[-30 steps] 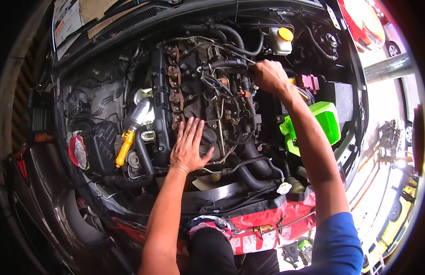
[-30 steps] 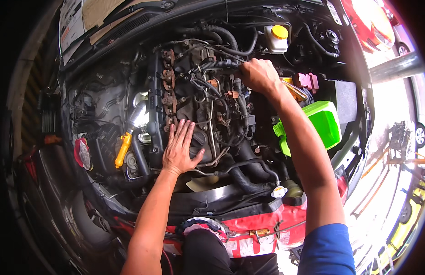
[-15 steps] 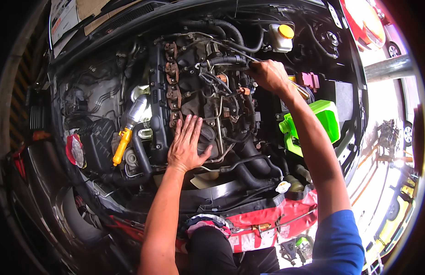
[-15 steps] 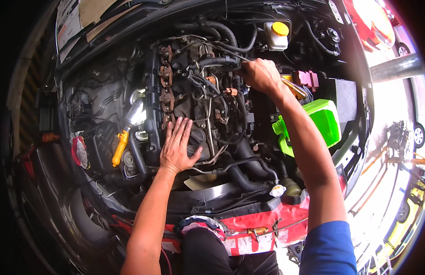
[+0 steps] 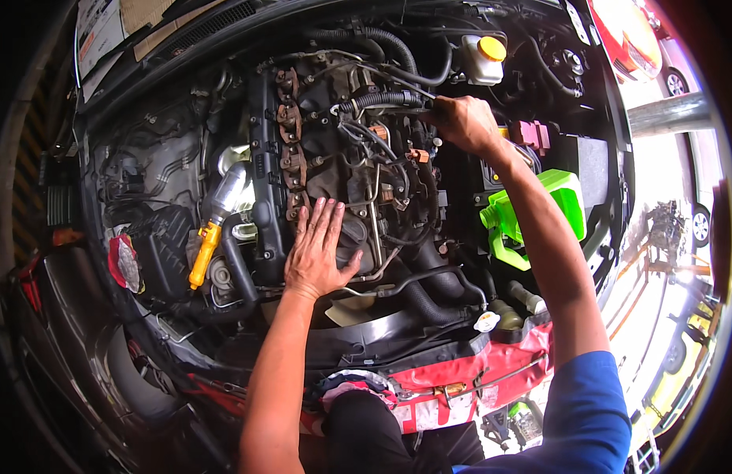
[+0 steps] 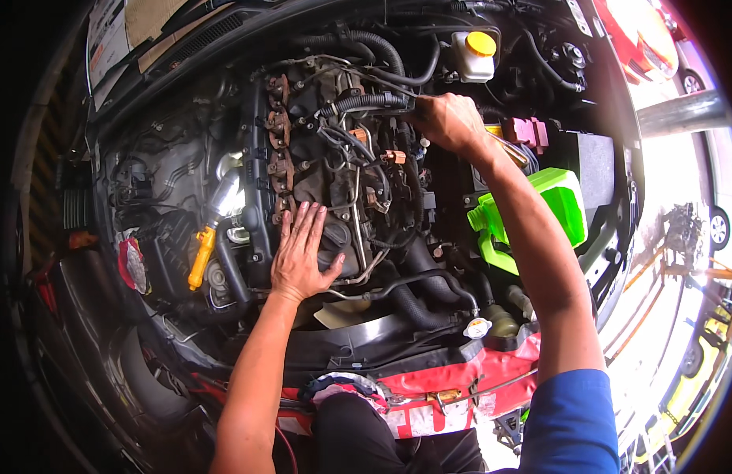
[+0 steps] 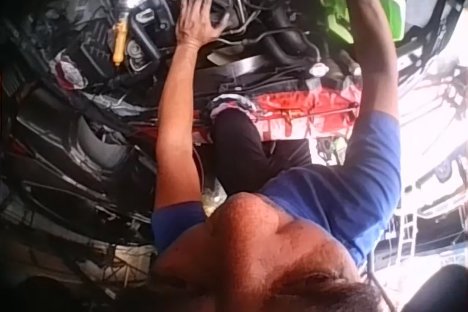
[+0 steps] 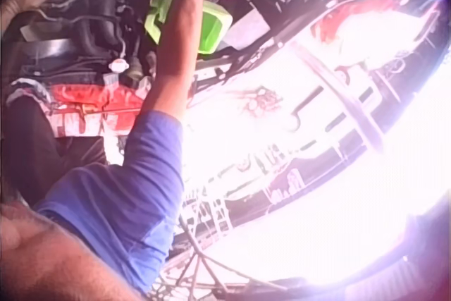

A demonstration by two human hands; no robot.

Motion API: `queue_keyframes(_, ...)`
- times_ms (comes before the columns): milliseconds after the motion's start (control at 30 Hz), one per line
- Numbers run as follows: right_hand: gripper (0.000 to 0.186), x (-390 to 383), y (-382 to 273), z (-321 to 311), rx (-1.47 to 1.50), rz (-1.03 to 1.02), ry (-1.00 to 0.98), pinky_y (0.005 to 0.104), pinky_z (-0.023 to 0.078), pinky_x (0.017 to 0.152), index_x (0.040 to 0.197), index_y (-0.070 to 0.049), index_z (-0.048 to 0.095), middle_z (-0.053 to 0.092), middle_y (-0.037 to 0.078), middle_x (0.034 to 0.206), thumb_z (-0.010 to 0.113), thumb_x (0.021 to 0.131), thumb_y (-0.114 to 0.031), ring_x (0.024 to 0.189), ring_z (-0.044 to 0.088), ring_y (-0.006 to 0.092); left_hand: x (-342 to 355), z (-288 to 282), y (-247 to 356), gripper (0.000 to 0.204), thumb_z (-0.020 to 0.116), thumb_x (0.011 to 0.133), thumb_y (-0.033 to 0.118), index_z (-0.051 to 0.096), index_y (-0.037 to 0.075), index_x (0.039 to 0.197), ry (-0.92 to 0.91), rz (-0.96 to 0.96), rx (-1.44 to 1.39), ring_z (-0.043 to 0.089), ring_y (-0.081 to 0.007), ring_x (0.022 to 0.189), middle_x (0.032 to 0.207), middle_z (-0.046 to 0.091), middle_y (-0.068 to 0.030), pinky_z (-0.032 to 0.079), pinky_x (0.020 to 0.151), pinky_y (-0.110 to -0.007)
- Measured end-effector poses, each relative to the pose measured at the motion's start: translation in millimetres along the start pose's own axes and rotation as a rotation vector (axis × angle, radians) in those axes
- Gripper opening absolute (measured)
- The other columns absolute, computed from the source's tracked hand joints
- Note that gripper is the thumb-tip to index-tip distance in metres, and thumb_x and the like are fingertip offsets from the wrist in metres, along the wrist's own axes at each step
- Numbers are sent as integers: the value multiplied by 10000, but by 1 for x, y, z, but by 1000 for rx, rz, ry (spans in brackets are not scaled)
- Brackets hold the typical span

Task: The person works on a car engine by loosening bolts with a socket tool, unfastening pipe fittings using a wrench, and disconnecting engine components by hand.

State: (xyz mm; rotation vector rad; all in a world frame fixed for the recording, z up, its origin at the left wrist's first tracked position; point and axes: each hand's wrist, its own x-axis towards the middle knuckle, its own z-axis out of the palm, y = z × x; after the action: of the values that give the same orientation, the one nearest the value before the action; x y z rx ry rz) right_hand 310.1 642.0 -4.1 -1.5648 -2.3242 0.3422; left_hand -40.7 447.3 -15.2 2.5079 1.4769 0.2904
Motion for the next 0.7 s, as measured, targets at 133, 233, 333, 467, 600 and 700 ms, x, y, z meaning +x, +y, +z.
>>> queue_keyframes(133, 348, 12, 2, 6, -91, -59, -7, 529, 569, 638, 952, -85, 749, 718, 184, 738, 692, 993, -425, 717, 725, 423, 5, 1, 3, 913, 704, 909, 443, 380, -3, 1637, 15, 9, -27, 343, -360, 1591, 1650, 444, -204, 186, 1328, -560)
queue_keyframes(233, 322, 3, -4, 4, -21, -5, -4, 514, 543, 619, 961, -85, 761, 721, 180, 771, 721, 988, -403, 722, 701, 433, 1, 0, 1, 914, 707, 909, 442, 379, 0, 1639, 2, -9, -39, 345, -358, 1591, 1653, 442, -202, 190, 1327, -559)
queue_keyframes(333, 336, -1, -16, -4, -21, 14, 5, 503, 558, 643, 941, -79, 759, 731, 180, 784, 722, 989, -410, 730, 711, 424, -1, -2, -3, 916, 700, 912, 448, 373, 2, 1643, -2, -4, -33, 347, -358, 1589, 1656, 439, -200, 188, 1328, -558)
queue_keyframes(467, 336, 2, -10, -8, -37, 22, -17, 501, 561, 659, 921, -74, 753, 731, 174, 776, 723, 987, -403, 727, 716, 411, 1, 0, 0, 919, 697, 912, 451, 369, 3, 1645, -4, -4, -22, 345, -358, 1591, 1661, 433, -199, 184, 1328, -559)
queue_keyframes(600, 384, 5, -9, -15, -61, 35, -58, 524, 576, 676, 891, -80, 778, 726, 207, 774, 708, 972, -448, 746, 724, 429, 2, 0, -1, 941, 689, 919, 479, 346, 4, 1656, -34, -11, 3, 313, -344, 1606, 1680, 400, -202, 164, 1343, -533)
queue_keyframes(700, 378, 5, -5, -14, -43, 50, -64, 524, 579, 687, 901, -81, 784, 730, 210, 773, 718, 965, -448, 751, 729, 425, 1, -1, -1, 921, 695, 911, 457, 372, 0, 1643, -3, -4, -7, 346, -359, 1591, 1657, 437, -201, 185, 1326, -565)
